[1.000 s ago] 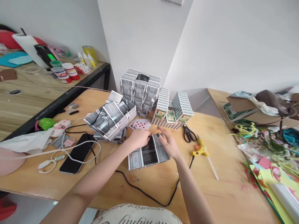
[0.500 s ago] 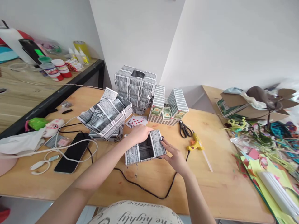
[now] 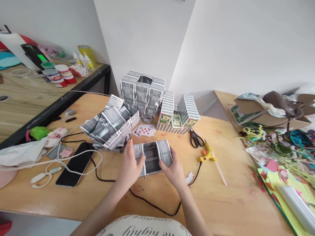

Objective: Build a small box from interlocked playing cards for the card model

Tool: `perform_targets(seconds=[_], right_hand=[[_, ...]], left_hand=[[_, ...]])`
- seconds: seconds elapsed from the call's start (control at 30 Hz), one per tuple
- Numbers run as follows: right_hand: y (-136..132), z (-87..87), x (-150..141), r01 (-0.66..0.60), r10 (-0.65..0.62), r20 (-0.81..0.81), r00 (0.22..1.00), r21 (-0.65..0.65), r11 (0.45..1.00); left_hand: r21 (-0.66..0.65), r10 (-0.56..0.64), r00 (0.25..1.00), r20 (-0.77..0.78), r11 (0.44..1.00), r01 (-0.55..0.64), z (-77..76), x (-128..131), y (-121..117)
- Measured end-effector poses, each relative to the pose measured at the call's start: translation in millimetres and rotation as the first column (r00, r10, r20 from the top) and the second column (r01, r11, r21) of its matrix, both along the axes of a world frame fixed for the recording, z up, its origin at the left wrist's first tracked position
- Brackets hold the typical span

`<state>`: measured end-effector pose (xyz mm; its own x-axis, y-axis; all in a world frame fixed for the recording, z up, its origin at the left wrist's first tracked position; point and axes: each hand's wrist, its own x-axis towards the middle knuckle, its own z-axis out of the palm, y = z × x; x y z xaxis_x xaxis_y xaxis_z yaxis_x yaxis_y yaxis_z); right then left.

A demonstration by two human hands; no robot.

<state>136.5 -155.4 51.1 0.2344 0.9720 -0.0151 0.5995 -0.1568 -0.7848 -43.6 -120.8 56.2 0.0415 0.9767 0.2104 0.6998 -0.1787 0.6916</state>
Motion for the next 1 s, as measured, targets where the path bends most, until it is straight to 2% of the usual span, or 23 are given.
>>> perform_targets(seconds=[0.13,0.3,0.43,0.57,0.73,0.83,0.93,1.0], right_hand=[[1,-1.5,-6,0.026,-0.026,0.154,0.988,0.003,1.000],[4,-3.1,-4,0.014,-0.021,0.341,0.940,0.023,1.000],[7,0.8,-5,0.024,-0.008,0.451,0.893,-0.030,0.999],[6,1.5,-4,0.069,-0.045,0.433,0.900,-0.039,0.997],[2,-0.4,4,0.063,-0.048,0.245,0.968,-0.051,0.997],[6,2.6,7,0.039,-0.043,0.183,0.982,0.025,0.999],[15,7.4,5,-0.069,0.025,0.278,0.960,0.149,0.986],[21,9.4,2,-0.179,0.118,0.380,0.918,0.130,0.975]], left_hand=[[-0.079,0.046,0.996,0.071,0.996,-0.040,-7.5,10,0],[-0.195,-0.046,0.997,0.068,0.979,0.058,1.8,12,26],[-0.214,-0.123,0.991,0.056,0.968,0.132,2.7,13,42],[-0.174,-0.179,0.983,0.044,0.967,0.184,-1.1,12,46],[-0.195,-0.173,0.983,0.062,0.964,0.182,-1.2,4,39],[-0.206,-0.151,0.985,0.084,0.964,0.166,0.3,2,33],[-0.180,-0.176,0.981,0.085,0.965,0.189,0.0,4,32],[-0.175,-0.186,0.980,0.071,0.965,0.195,-1.4,6,32]])
